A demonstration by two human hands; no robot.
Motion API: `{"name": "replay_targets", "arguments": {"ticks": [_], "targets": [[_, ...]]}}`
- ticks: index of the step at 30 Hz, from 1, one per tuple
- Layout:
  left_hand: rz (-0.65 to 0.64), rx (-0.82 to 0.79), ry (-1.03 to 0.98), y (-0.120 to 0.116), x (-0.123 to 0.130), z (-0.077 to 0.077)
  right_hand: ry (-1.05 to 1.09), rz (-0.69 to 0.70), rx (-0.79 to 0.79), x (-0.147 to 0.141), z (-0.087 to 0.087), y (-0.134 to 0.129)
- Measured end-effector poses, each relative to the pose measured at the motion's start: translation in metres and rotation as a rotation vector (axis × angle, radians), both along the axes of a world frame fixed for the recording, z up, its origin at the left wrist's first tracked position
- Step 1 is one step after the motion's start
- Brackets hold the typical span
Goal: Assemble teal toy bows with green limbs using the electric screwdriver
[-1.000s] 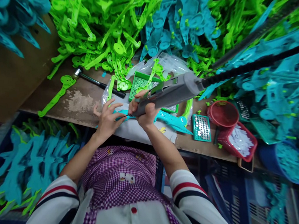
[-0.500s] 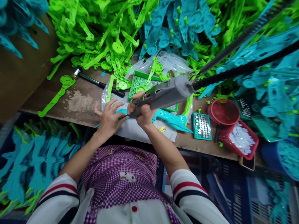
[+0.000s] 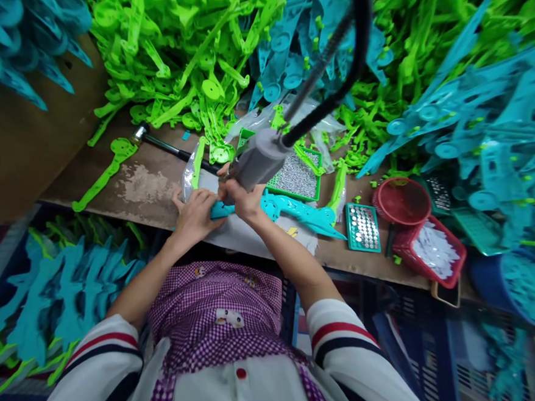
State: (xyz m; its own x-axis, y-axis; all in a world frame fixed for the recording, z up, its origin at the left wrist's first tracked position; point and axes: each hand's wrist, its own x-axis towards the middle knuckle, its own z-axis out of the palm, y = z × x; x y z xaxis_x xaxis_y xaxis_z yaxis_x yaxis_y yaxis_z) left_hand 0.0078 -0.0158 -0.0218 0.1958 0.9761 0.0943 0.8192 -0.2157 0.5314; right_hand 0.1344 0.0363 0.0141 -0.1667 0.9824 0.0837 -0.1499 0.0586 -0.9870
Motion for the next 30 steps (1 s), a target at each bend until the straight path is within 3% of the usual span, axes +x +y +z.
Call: {"name": "replay_targets", "arguments": {"ticks": [9, 15, 20, 22, 26, 30], "targets": [[0.053, 0.008, 0.023, 0.0, 0.004, -0.004, -0.01, 0.038, 0.127, -0.006, 0.0, 0.0], [0.046, 0.018, 0.049, -0.001, 0.004, 0.003, 0.033, -0.189, 0.051, -0.004, 0.019, -0.012], [0.038, 0.0, 0.14, -0.002, 0.004, 0.006, -0.033, -0.387, 0.159, -0.007, 0.038, -0.003], [0.034, 0.008, 0.143, -0.002, 0.004, 0.007, -0.106, -0.474, 0.171, 0.006, 0.036, 0.012], [0.008, 0.017, 0.149, -0.002, 0.004, 0.008, -0.143, -0.605, 0.152, 0.058, 0.02, 0.049], [0.02, 0.021, 0.16, -0.002, 0.005, 0.007, -0.14, -0.558, 0.137, 0.096, 0.004, 0.073]]}}
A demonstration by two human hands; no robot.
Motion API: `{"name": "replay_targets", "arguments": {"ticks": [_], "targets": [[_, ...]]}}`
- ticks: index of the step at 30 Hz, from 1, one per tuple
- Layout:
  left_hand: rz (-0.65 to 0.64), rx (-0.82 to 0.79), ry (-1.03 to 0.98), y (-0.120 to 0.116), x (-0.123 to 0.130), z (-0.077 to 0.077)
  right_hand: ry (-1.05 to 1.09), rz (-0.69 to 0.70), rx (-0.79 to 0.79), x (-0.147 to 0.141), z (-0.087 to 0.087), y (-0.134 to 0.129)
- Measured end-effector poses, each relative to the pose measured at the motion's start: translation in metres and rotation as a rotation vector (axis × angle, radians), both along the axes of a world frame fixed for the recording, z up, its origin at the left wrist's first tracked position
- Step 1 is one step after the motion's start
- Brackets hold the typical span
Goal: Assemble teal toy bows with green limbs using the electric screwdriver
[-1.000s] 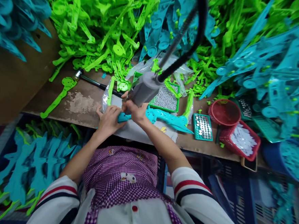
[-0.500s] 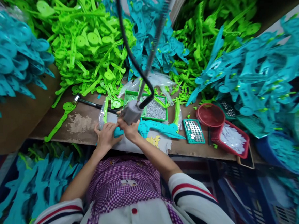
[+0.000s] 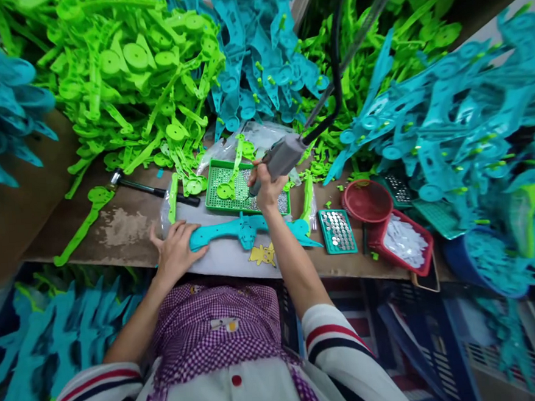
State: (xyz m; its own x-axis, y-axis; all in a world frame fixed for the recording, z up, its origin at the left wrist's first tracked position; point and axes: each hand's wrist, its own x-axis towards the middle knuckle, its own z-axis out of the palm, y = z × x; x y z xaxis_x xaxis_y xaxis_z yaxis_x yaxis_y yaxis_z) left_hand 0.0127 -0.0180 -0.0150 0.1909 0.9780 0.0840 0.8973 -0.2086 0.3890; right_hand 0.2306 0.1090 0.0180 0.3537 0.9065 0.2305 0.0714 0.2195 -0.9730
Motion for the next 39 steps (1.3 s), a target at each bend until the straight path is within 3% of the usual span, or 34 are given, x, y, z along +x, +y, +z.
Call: {"name": "replay_targets", "arguments": {"ticks": [19, 23, 26, 31, 34, 37, 39], "targets": [[0.015, -0.005, 0.015, 0.0, 0.003, 0.001, 0.101, 0.101, -0.019, -0.004, -0.011, 0.004], [0.004, -0.002, 0.016, 0.001, 0.0, 0.0, 0.057, 0.075, -0.025, 0.001, -0.003, 0.004], [-0.035, 0.001, 0.0, 0.0, -0.01, 0.0, 0.074, 0.038, 0.028, 0.014, 0.016, -0.011], [-0.087, -0.005, 0.003, -0.004, -0.023, 0.007, 0.075, 0.07, 0.127, 0.034, 0.039, -0.062], [-0.177, -0.027, 0.037, 0.004, -0.007, 0.011, 0.038, 0.073, 0.049, 0.04, 0.038, -0.084], [-0.327, -0.107, 0.044, 0.019, 0.017, 0.011, 0.038, 0.05, -0.013, 0.047, 0.034, -0.093], [-0.349, -0.15, 0.044, 0.028, 0.027, 0.009, 0.036, 0.027, -0.026, 0.054, 0.032, -0.096]]}}
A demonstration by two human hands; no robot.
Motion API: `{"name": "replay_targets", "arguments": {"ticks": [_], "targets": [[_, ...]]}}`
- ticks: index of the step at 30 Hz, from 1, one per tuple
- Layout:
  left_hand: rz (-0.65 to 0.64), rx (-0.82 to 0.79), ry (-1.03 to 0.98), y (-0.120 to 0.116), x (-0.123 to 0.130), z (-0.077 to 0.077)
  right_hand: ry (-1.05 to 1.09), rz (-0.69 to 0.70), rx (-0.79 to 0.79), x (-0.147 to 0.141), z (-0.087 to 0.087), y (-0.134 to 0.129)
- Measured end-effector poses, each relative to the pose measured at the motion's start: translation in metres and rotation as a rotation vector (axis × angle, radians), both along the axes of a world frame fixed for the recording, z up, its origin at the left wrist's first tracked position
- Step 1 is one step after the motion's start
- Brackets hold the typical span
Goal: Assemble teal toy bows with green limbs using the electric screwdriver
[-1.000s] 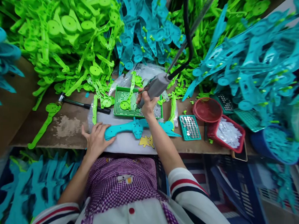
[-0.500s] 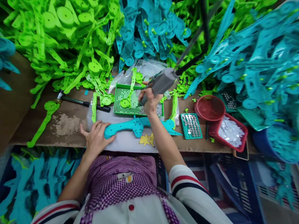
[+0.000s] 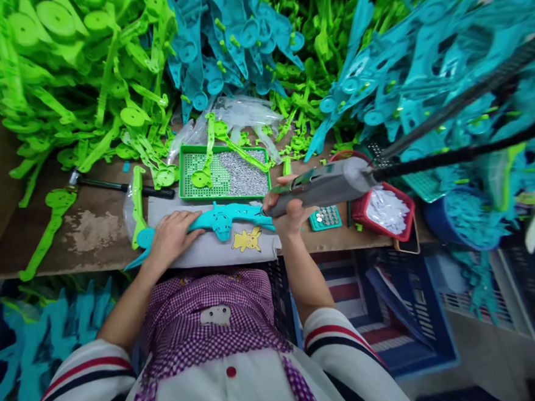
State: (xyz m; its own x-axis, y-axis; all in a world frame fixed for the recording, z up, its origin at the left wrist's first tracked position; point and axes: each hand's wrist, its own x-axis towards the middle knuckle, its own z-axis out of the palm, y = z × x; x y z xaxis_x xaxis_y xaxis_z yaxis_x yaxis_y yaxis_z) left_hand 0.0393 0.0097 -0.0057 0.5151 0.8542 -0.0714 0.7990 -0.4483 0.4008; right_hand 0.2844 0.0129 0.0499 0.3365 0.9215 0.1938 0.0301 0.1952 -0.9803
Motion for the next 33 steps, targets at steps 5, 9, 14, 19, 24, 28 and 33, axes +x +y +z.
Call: {"name": "replay_targets", "arguments": {"ticks": [5, 9, 14, 19, 24, 28, 33], "targets": [[0.05, 0.028, -0.004, 0.004, 0.002, -0.002, -0.013, -0.057, -0.036, 0.015, -0.003, -0.001], [0.053, 0.057, 0.0, 0.0, 0.001, -0.003, 0.047, -0.038, -0.039, 0.019, -0.005, -0.001], [0.066, 0.088, -0.018, 0.001, 0.002, -0.005, 0.102, -0.009, -0.008, 0.02, -0.005, -0.002], [0.082, 0.081, -0.052, 0.001, 0.002, -0.006, 0.094, -0.056, -0.084, 0.021, 0.0, -0.003], [0.105, 0.083, -0.083, 0.001, 0.002, -0.008, 0.129, -0.026, -0.036, 0.026, 0.005, -0.007], [0.101, 0.07, -0.086, 0.002, 0.002, -0.008, 0.121, 0.002, -0.093, 0.025, -0.004, -0.004], [0.113, 0.068, -0.052, 0.002, 0.003, -0.007, 0.114, 0.057, -0.06, 0.024, -0.024, 0.002]]}}
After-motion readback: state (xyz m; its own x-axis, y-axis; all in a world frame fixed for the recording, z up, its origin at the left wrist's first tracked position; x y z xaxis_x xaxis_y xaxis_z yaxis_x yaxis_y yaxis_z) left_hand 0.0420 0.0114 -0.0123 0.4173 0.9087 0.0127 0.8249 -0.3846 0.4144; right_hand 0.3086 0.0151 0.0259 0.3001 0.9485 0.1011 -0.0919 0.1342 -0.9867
